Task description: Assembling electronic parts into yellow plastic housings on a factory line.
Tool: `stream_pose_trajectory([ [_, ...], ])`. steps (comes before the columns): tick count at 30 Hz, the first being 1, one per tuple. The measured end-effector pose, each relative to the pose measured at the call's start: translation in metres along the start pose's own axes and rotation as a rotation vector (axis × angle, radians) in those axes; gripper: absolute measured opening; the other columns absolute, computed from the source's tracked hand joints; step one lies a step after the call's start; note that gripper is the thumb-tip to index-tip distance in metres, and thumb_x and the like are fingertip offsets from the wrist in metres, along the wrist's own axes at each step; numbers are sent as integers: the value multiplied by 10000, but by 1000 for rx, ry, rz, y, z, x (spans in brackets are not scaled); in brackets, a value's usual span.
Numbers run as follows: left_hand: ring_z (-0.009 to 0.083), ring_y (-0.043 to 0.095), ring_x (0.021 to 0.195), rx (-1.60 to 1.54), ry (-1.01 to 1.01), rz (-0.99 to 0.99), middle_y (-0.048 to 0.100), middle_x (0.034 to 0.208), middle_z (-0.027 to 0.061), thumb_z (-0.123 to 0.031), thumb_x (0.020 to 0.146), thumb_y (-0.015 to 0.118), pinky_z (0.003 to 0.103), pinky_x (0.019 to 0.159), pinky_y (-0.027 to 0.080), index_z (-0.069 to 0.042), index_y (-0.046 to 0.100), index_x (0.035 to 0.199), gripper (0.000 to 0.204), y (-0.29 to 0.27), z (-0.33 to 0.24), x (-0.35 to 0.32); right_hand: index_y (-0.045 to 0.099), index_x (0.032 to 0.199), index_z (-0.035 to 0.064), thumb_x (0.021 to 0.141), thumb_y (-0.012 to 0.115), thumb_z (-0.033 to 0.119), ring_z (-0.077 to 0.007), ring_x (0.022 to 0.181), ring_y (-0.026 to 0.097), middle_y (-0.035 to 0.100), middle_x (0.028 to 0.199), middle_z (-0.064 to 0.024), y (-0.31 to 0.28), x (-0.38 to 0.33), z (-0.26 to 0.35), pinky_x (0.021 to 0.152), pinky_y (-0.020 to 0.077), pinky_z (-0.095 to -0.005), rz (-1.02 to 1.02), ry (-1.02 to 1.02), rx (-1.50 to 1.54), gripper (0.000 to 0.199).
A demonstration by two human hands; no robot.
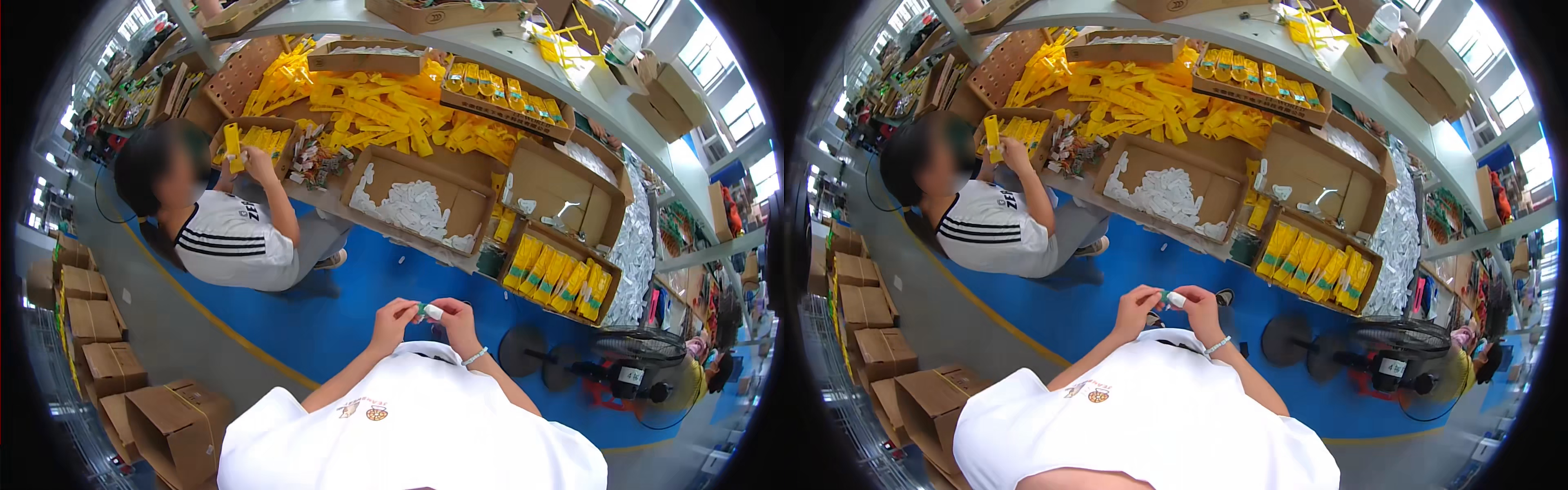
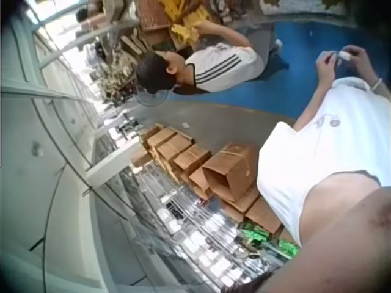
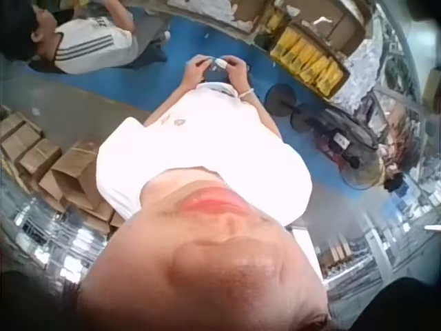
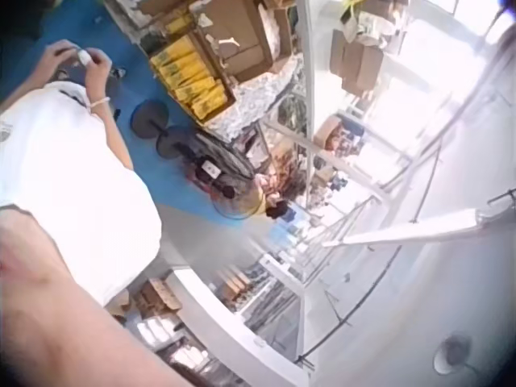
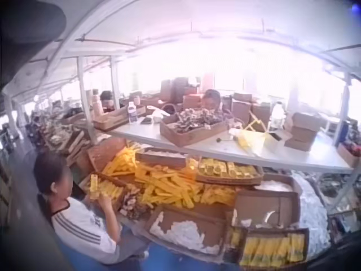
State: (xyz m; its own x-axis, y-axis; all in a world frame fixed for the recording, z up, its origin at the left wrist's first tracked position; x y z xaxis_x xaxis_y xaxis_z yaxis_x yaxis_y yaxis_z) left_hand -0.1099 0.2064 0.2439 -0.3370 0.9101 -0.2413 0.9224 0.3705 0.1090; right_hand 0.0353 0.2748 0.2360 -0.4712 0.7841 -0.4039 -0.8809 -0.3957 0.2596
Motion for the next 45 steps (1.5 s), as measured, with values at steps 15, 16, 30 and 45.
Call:
stream_pose_trajectory([
  [15, 131, 615, 772, 344, 182, -53, 653, 885, 72, -159, 930, 567, 257, 684, 497, 5, 653, 1084, 240, 37, -43, 192, 613, 974, -9, 882, 605, 36, -137, 752, 621, 649, 858, -65, -71, 91, 95, 677, 495, -255, -13, -124, 166, 103],
  [16, 150, 628, 780, 342, 153, -78, 663, 882, 85, -182, 922, 574, 269, 694, 500, -10, 661, 1074, 245, 36, -45, 218, 612, 973, -9, 882, 606, 35, -135, 752, 619, 649, 856, -64, -76, 91, 100, 674, 490, -253, -26, -120, 183, 101],
  [30, 485, 407, 1240, 1640, -86, 434, 169, 1554, 117, -173, 876, 542, 579, 939, 387, -135, 598, 1250, 381, 71, 27, 522, 601, 937, 20, 871, 624, 51, -150, 727, 624, 636, 854, -58, -108, 11, 106, 625, 504, -236, -847, -117, 279, 77],
  [45, 340, 577, 937, 660, 386, 138, 487, 1129, 138, -47, 868, 514, 400, 797, 483, -30, 567, 1010, 153, -5, -60, 422, 617, 966, 16, 879, 601, 11, -146, 762, 631, 655, 913, -78, -66, 100, 149, 679, 520, -251, -605, -283, 63, 89],
])
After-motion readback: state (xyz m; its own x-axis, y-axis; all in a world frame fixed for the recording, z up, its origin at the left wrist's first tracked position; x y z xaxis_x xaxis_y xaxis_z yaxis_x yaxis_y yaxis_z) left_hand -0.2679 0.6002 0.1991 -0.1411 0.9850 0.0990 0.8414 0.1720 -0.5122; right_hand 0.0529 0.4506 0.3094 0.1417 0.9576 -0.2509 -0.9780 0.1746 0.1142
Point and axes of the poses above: each hand's wrist, its own x-axis towards the middle knuckle, its own y-axis out of the palm, z = x × y, the point moved 4 cm from there along x, towards the middle knuckle
